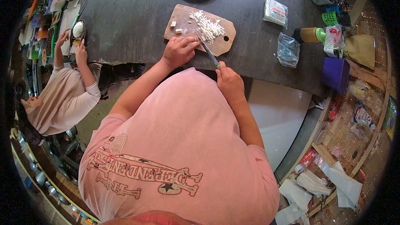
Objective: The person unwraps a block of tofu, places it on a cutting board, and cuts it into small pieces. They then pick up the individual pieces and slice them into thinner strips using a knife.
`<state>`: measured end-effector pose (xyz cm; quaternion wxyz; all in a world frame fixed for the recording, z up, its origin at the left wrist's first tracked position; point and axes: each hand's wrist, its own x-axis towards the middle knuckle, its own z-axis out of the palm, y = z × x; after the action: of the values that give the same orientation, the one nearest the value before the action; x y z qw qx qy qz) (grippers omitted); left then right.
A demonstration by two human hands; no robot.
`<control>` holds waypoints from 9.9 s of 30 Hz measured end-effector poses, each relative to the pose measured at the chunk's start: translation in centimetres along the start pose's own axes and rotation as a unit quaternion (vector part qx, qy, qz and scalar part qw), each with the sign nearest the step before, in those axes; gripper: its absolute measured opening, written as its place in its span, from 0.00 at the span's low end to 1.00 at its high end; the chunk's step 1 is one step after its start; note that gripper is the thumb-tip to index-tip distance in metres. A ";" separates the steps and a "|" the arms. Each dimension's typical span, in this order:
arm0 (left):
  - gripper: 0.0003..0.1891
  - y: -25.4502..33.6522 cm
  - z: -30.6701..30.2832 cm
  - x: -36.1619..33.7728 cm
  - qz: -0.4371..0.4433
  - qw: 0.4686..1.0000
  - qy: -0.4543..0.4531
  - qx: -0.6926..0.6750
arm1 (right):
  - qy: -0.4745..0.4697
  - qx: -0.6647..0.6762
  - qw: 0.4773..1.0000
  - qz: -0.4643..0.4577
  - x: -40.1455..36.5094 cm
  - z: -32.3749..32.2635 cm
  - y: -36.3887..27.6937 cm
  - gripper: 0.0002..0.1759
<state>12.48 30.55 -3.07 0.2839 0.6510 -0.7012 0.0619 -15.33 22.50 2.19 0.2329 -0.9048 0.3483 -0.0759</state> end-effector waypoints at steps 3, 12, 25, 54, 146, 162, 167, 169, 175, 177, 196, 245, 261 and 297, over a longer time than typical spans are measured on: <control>0.17 -0.1 0.1 -0.1 0.002 1.000 -0.003 0.007 | 0.000 -0.013 1.000 0.001 0.0 -0.2 -0.2 0.18; 0.19 0.0 -0.2 -0.1 0.006 1.000 -0.018 0.018 | -0.028 -0.032 0.999 0.012 0.6 0.0 -0.5 0.16; 0.18 0.1 -0.2 0.0 0.007 0.999 -0.022 0.027 | -0.009 0.059 0.998 0.028 0.5 -0.3 -0.1 0.16; 0.18 0.0 0.1 0.0 0.001 1.000 -0.013 0.013 | -0.010 -0.003 1.000 0.003 0.5 0.3 0.0 0.19; 0.12 -6.8 -3.9 7.8 -0.140 0.990 0.019 0.026 | 0.042 0.077 0.993 -0.084 9.0 -4.6 5.0 0.15; 0.12 -6.9 -5.0 3.2 -0.240 0.970 -0.001 0.028 | 0.057 -0.019 0.997 -0.050 11.4 -4.8 4.1 0.16; 0.11 -6.3 -5.3 2.7 -0.211 0.977 0.003 0.004 | 0.046 -0.016 0.997 -0.065 11.0 -4.3 4.4 0.17; 0.11 -5.7 -5.6 2.8 -0.190 0.982 -0.003 -0.009 | 0.056 -0.008 0.998 -0.031 10.5 -4.8 4.0 0.17; 0.11 -4.2 -4.8 2.4 -0.146 0.989 -0.029 0.002 | 0.077 0.034 0.996 0.000 8.1 -4.2 5.0 0.22; 0.10 -4.0 -4.7 2.5 -0.137 0.989 -0.053 0.009 | 0.094 0.054 0.994 0.000 7.4 -4.1 5.2 0.22; 0.11 1.1 -4.1 5.8 -0.172 0.945 -0.054 -0.273 | 0.004 0.340 0.938 0.066 8.3 -3.9 0.1 0.14; 0.18 0.3 -4.1 5.1 -0.218 0.864 -0.041 -0.453 | -0.110 0.588 0.792 0.117 12.1 -0.3 -2.2 0.09; 0.20 -0.2 -4.5 5.2 -0.193 0.892 -0.053 -0.406 | -0.132 0.571 0.804 0.100 12.5 -1.0 -1.8 0.12; 0.12 0.0 -4.7 5.2 -0.253 0.882 -0.050 -0.394 | -0.015 0.479 0.877 0.047 12.8 -0.3 -2.6 0.08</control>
<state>14.03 28.19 3.35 0.4873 0.6430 -0.4930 -0.3256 -4.27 15.56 3.34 0.6461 -0.6664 0.3077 -0.2092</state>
